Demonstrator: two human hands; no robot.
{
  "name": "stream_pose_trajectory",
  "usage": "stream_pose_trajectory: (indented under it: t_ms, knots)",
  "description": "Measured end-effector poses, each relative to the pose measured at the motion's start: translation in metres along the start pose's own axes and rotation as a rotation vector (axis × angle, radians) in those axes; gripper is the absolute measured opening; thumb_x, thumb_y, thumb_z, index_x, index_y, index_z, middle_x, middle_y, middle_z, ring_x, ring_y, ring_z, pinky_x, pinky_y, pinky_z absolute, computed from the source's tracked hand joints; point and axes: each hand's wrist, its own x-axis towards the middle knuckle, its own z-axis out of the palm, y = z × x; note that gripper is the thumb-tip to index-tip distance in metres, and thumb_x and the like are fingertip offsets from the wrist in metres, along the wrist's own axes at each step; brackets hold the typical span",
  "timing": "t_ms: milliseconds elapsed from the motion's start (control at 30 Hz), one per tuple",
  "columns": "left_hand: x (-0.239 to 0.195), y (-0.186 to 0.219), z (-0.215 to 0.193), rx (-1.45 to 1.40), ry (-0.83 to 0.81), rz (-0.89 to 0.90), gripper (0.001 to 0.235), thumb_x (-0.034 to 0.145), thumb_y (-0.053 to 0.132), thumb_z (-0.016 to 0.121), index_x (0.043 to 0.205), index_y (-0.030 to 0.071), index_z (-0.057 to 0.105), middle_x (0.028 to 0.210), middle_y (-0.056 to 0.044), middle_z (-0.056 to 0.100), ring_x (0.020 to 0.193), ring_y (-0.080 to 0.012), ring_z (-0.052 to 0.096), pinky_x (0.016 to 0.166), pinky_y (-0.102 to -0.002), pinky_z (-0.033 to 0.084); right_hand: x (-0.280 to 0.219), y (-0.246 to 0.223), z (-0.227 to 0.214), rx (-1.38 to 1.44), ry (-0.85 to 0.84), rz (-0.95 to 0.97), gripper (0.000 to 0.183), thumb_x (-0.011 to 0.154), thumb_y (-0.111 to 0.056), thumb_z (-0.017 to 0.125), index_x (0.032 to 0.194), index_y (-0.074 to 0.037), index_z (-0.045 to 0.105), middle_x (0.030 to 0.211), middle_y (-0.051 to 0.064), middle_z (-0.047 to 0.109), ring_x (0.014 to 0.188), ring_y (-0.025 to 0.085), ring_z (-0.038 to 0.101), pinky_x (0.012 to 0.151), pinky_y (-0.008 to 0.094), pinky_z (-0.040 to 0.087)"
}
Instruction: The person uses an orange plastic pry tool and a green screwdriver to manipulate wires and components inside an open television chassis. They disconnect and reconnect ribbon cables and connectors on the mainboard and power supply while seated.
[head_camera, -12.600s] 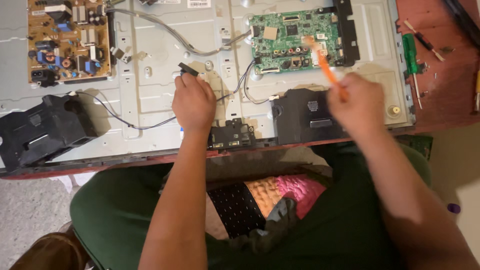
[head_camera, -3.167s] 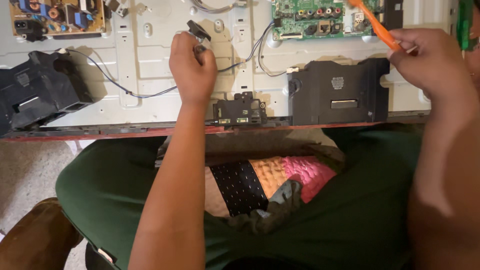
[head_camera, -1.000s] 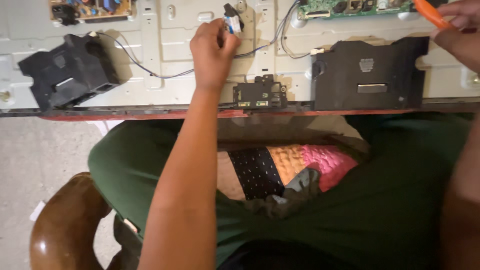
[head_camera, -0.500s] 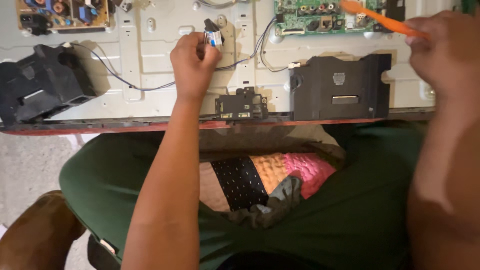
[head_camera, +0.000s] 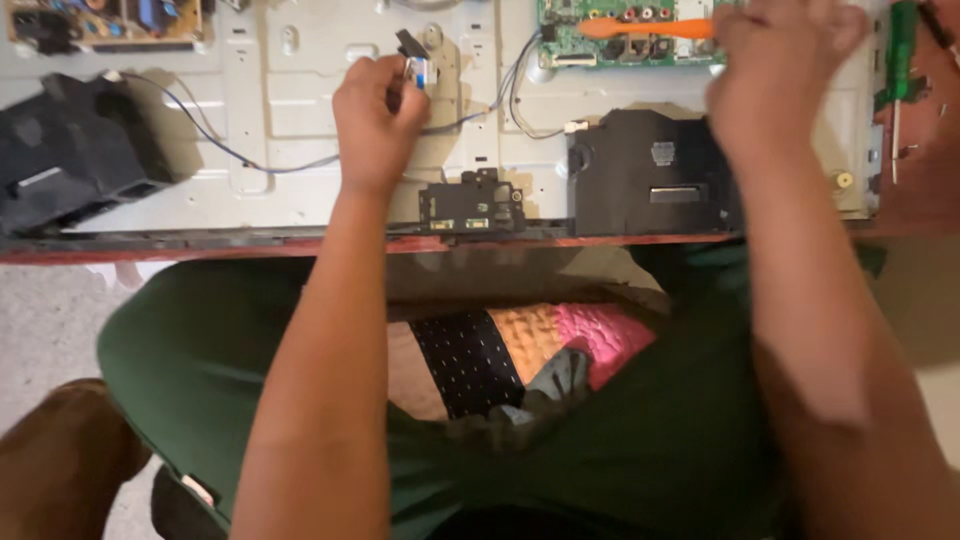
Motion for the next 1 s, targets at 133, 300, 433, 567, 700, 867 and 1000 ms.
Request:
stream_pose_trajectory:
  t_ms: [133,300,433,567,700,867,1000]
  knots:
    - [-0.001,0.000,0.005,0.028,0.023,0.011,0.015,0.091,0.003,0.068,0.105,-0.003,0.071,0.089,-0.012,0.064,0.071,-0.0188,0.067,0.066,-0.032,0.054,-0.012,0.049,-0.007,-0.102,-0.015,0.033,0.044,0.078,0.007,0.059,0.113,-0.013,0.076,0.106,0.005,0.061,0.118,0.028,0.052,0.106,0.048,0.029]
    - [-0.002,-0.002,0.002,-0.012,0.007,-0.057,0.017,0.090,0.003,0.065,0.105,-0.002,0.071,0.086,-0.013,0.061,0.069,-0.0219,0.065,0.065,-0.035,0.053,-0.021,0.058,0.003,-0.193,0.024,0.039,0.042,0.076,0.007,0.060,0.109,-0.013,0.077,0.108,0.009,0.062,0.119,0.033,0.051,0.107,0.050,0.031]
    - [0.002,-0.001,0.006,0.143,0.081,0.062,0.013,0.090,0.002,0.064,0.101,-0.003,0.068,0.084,-0.017,0.059,0.076,-0.0326,0.059,0.069,-0.044,0.048,-0.006,0.053,0.009,-0.172,0.077,0.045,0.038,0.076,0.007,0.060,0.107,-0.010,0.076,0.106,0.010,0.059,0.119,0.034,0.050,0.108,0.047,0.033]
    - [0.000,0.001,0.001,0.114,0.094,0.016,0.010,0.091,0.001,0.060,0.098,-0.003,0.065,0.081,-0.017,0.060,0.075,-0.0336,0.059,0.068,-0.046,0.048,-0.008,0.051,0.004,-0.203,0.056,0.020,0.035,0.080,0.008,0.060,0.106,-0.009,0.075,0.102,0.011,0.057,0.111,0.031,0.051,0.102,0.044,0.033]
    - [0.002,0.002,0.003,0.112,0.084,0.014,0.009,0.093,0.001,0.060,0.098,-0.004,0.065,0.082,-0.017,0.061,0.075,-0.0327,0.062,0.070,-0.045,0.050,0.005,0.056,-0.003,-0.187,0.127,-0.016,0.022,0.089,0.005,0.065,0.104,-0.009,0.075,0.102,0.010,0.061,0.107,0.029,0.054,0.092,0.042,0.036]
    - [0.001,-0.002,0.002,0.017,0.081,-0.071,0.016,0.095,0.000,0.052,0.104,-0.005,0.064,0.089,-0.017,0.059,0.068,-0.0259,0.067,0.064,-0.040,0.054,0.016,0.010,0.001,0.068,-0.047,0.015,0.026,0.084,0.002,0.068,0.101,-0.015,0.079,0.099,0.008,0.065,0.102,0.030,0.058,0.091,0.044,0.047]
    - [-0.001,-0.008,0.003,-0.051,0.069,-0.079,0.024,0.094,-0.003,0.046,0.111,-0.006,0.063,0.093,-0.017,0.056,0.064,-0.0205,0.071,0.060,-0.034,0.059,0.019,-0.005,-0.020,-0.017,-0.133,0.031,0.031,0.084,0.002,0.070,0.106,-0.017,0.081,0.099,0.007,0.066,0.097,0.032,0.058,0.084,0.043,0.048]
